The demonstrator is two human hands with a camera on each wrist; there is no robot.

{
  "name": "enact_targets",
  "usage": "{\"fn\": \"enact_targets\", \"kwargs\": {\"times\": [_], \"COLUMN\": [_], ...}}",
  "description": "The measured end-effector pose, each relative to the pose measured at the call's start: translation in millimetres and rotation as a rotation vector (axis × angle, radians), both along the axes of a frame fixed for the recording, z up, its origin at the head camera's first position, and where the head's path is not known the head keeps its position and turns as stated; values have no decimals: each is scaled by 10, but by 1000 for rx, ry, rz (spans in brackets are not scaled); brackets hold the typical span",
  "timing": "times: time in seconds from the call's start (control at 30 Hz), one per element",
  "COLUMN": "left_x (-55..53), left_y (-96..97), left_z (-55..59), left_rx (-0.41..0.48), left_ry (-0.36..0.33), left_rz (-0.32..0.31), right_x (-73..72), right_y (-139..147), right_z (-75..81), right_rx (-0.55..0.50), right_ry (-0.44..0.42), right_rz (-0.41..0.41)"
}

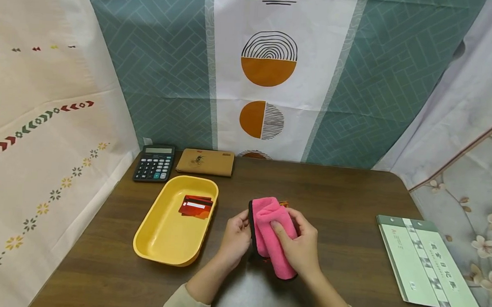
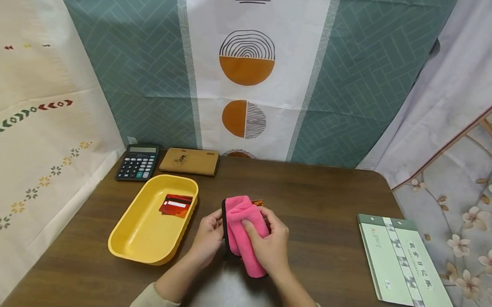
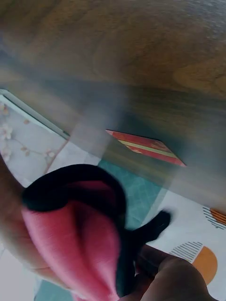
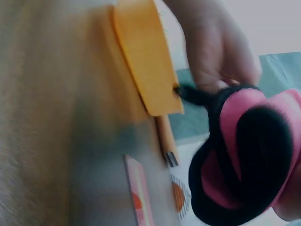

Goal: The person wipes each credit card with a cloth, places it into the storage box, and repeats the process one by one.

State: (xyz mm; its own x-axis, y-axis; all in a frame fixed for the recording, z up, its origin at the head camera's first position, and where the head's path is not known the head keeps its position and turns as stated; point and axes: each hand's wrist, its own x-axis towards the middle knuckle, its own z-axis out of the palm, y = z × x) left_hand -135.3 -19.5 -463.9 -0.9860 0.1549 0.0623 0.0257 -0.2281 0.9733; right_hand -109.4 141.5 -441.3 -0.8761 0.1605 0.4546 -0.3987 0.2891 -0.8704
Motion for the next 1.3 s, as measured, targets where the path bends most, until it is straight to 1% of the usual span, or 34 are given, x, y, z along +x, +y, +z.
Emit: {"fn": "enact_targets", "kwargs": {"times": [0.07,0.13,0.2,0.27,0.33,0.47,0.57,0.7,0.77,0.8,0.93,1.03,1.07,1.1,1.17,1.27,1.3], "left_x": [25,43,52,52,48,32,19,-12,-35,-44,-62,-41,-29,-15,8,23,24], "left_y": [20,29,27,17,0,-41,-65,-89,-97,-96,-60,-12,2,12,25,16,6], "left_z": [10,20,36,58,83,115,121,101,75,66,37,32,30,27,29,47,58], "left_rx": [2,5,10,16,31,49,45,40,43,46,57,50,44,38,33,48,55], "left_ry": [7,15,17,21,14,11,1,-57,-83,-90,-84,-63,-57,-49,-42,-56,-60], "left_rz": [-19,-33,-45,-45,-48,-46,-20,50,74,79,67,20,5,-8,-27,-25,-23], "right_x": [-5,-14,-27,-37,-46,-74,-108,-69,-54,-44,-46,-21,-18,-16,-26,-57,-68], "right_y": [-31,-39,-18,24,82,224,322,337,329,311,194,27,-21,-60,-103,-86,-62], "right_z": [-43,-74,-94,-101,-99,-89,-66,141,184,194,82,52,35,17,-20,-58,-65], "right_rx": [96,181,217,213,195,131,68,-18,-60,-81,-129,-107,-89,-66,-6,81,100], "right_ry": [75,163,214,230,202,105,29,-62,-85,-81,-48,-24,-13,0,45,126,142], "right_rz": [-51,-129,-187,-229,-262,-313,-338,-332,-304,-283,-173,-83,-67,-62,-87,-181,-211]}}
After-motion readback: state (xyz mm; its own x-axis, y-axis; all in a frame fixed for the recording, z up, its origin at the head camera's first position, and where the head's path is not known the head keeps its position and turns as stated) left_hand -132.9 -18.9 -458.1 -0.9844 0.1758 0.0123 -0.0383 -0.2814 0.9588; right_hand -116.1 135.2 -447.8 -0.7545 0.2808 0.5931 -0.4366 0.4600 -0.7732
